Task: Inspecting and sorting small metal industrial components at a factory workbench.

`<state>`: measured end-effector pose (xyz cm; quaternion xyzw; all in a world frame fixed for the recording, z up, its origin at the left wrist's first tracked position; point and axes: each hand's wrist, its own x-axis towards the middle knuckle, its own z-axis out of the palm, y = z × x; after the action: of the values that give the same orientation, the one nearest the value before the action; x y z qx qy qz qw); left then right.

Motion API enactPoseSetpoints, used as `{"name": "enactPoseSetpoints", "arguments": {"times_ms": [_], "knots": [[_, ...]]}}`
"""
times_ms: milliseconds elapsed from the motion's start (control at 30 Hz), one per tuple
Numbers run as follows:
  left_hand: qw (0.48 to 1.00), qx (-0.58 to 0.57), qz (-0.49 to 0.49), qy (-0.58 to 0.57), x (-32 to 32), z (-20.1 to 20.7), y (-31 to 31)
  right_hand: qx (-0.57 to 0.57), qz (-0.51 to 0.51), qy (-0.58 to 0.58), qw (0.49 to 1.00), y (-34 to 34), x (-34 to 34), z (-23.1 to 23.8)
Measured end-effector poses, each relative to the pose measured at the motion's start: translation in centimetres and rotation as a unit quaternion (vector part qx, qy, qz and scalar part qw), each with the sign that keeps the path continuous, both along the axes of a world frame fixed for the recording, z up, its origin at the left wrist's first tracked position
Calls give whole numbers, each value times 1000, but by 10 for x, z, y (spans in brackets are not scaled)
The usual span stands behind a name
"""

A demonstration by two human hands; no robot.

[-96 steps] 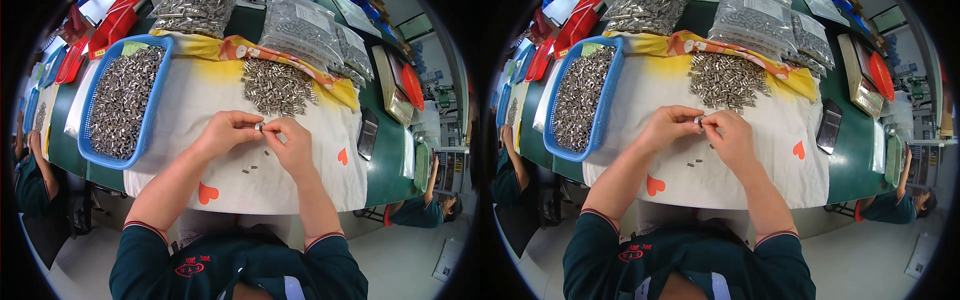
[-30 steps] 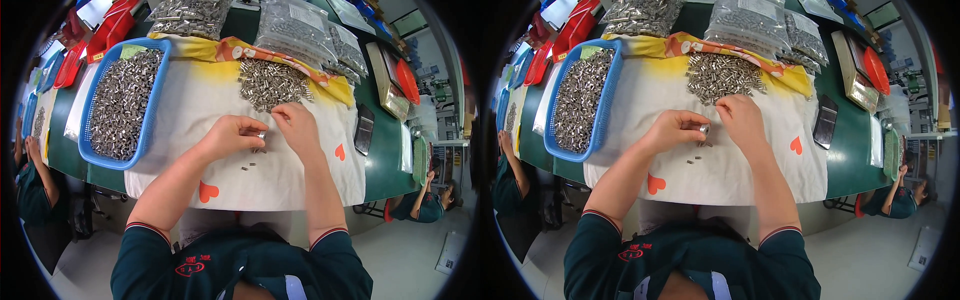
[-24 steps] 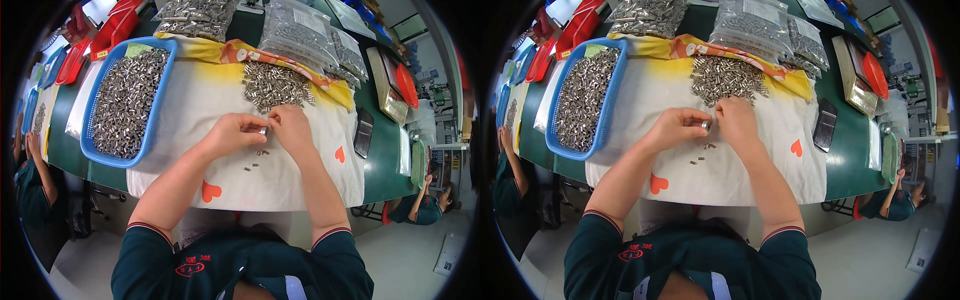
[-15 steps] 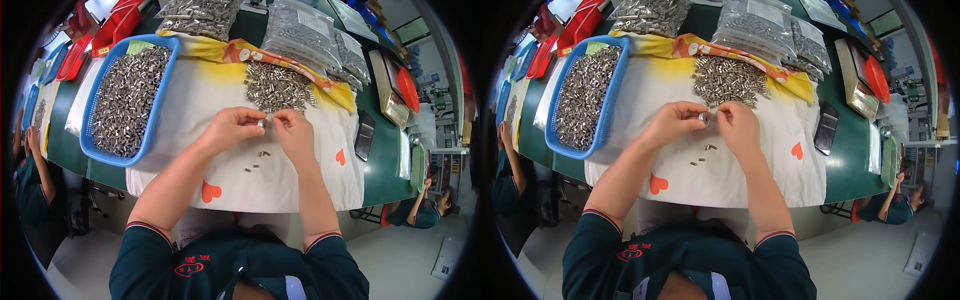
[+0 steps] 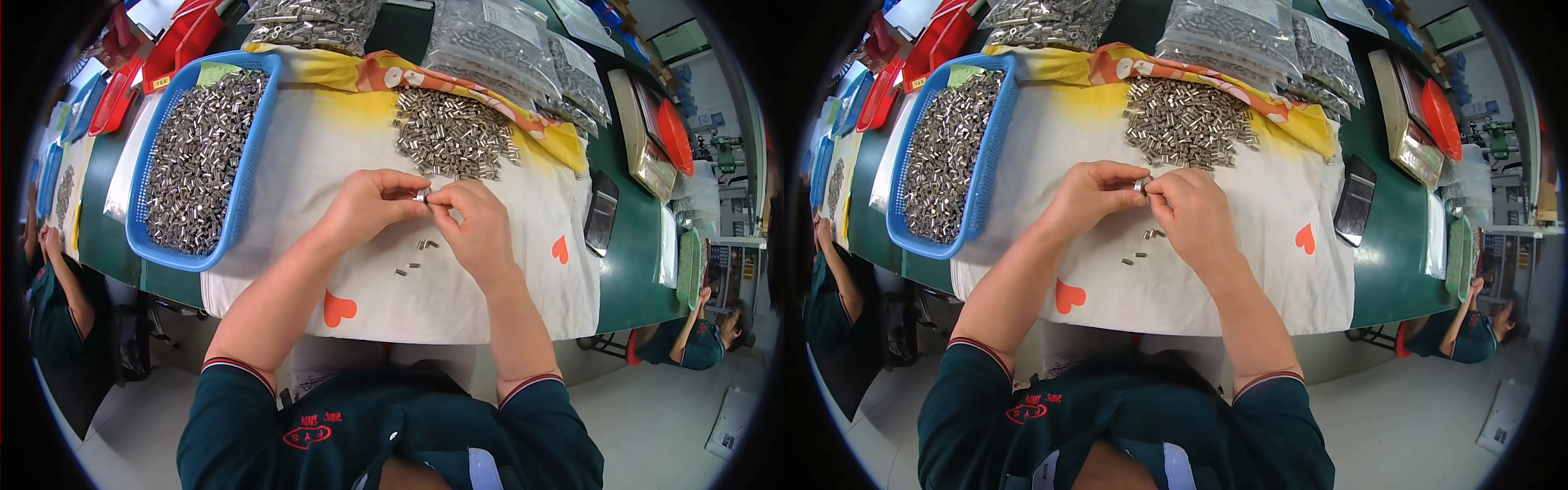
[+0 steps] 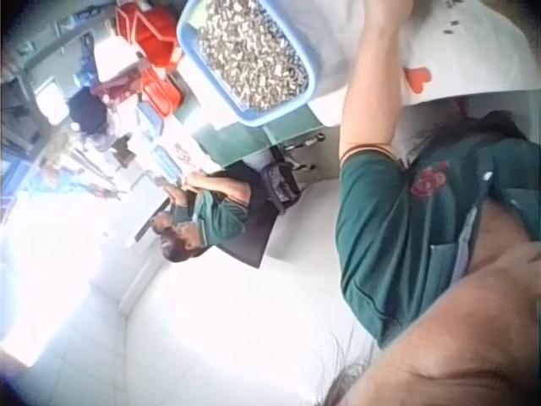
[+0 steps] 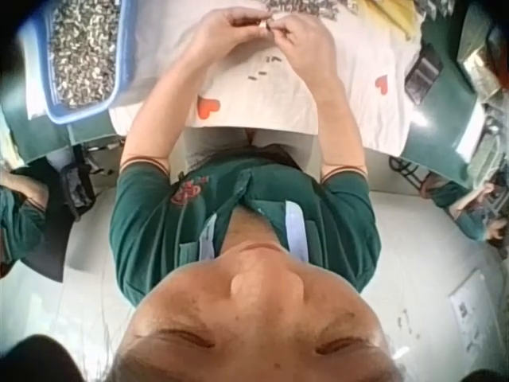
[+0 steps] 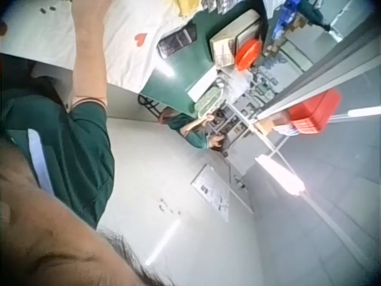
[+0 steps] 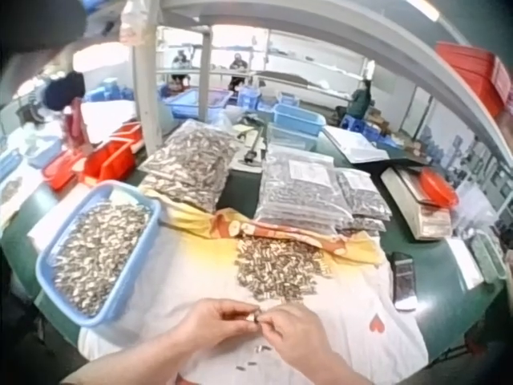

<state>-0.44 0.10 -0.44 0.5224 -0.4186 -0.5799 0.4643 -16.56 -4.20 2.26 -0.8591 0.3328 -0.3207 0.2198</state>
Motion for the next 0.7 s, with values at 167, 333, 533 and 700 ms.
{"name": "enactPoseSetpoints", "arguments": {"times_ms": [167,333,533,700], "knots": [[996,10,-35,-87,-1,8,2,42,8,35,998,2,-4,0],[999,11,-37,29,0,2,2,233,-39,-47,970,7,-9,4],[997,8,-69,18,-6,5,5,171,-9,19,985,-10,-17,-1],[995,29,-94,8,2,4,2,-62,-3,120,991,-36,7,-20]]}}
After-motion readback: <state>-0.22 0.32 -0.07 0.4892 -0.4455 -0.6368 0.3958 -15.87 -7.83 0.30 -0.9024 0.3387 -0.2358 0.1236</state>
